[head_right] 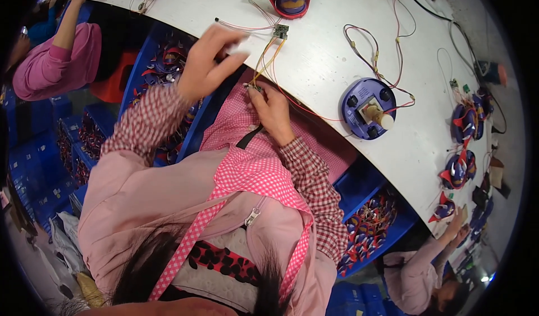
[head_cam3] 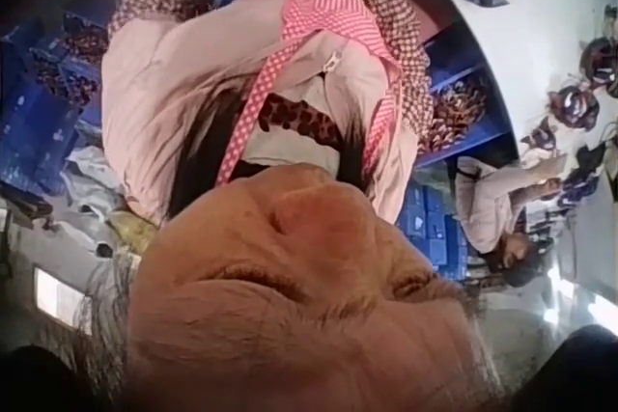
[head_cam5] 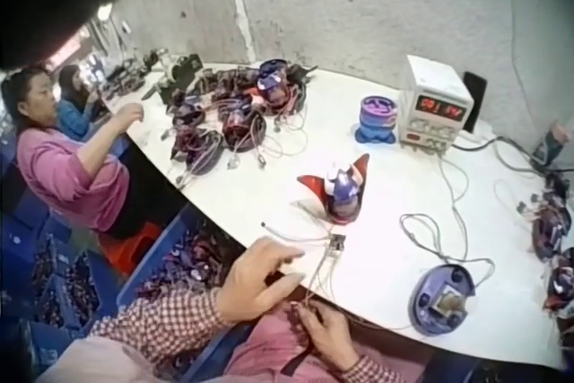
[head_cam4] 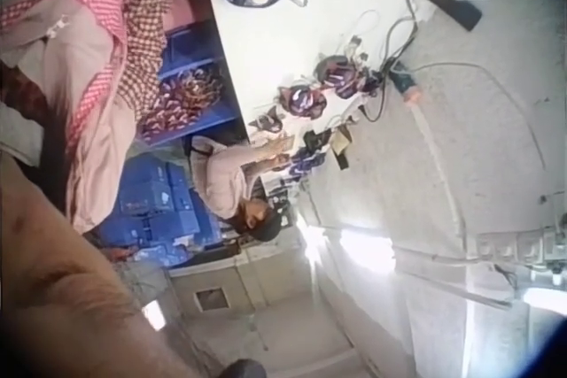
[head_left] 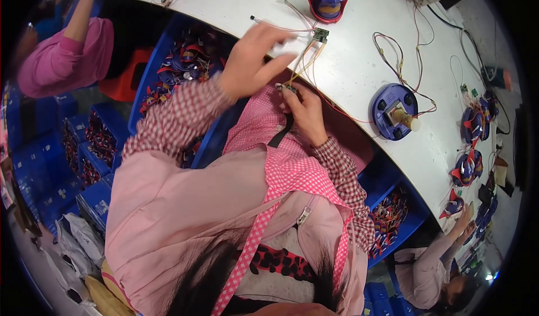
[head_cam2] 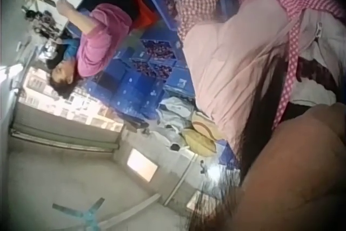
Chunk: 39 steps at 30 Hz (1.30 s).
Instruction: Assembling electronic toy components, including wiring and housing parts.
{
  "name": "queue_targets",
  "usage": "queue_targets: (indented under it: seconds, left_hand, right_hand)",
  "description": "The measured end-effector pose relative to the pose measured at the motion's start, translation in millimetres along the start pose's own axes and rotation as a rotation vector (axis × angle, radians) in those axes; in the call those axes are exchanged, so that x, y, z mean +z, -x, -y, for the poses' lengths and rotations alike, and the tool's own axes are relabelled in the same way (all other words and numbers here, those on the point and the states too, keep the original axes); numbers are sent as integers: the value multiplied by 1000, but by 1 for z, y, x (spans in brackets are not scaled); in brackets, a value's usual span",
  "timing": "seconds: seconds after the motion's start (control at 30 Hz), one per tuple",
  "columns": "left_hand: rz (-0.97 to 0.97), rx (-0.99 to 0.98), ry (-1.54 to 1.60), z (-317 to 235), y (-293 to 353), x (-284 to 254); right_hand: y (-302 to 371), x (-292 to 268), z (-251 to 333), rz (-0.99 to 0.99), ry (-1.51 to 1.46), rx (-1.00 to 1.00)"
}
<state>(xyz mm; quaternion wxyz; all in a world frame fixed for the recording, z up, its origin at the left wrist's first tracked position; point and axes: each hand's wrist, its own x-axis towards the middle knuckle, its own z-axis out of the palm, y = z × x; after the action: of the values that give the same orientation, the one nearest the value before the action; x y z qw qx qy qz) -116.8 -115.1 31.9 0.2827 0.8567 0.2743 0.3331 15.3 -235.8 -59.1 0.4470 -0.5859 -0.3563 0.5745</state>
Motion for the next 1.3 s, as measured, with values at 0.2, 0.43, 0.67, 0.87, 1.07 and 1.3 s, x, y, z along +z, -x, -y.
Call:
queue_targets:
  seconds: [0.2, 0.43, 0.67, 0.87, 1.07, 1.3]
  left_hand:
    - [65, -350, 230, 2, 91, 36]
    - [103, -831, 1086, 4, 92, 53]
    - [187, -926, 1074, -9, 80, 37]
    - [292, -967, 1077, -29, 70, 40]
    - [261, -911, 1049, -32, 63, 42]
    - [265, -1001, 1053, -26, 62, 37]
  right_hand:
    - [23, -10, 11, 40, -385, 64]
    - [30, -10, 17, 78, -567, 103]
    - [43, -8, 24, -277, 224, -303]
    - [42, -13, 21, -390, 809, -746]
    - [46, -7, 23, -369, 707, -711]
    - [56, -9, 23, -286, 363, -553]
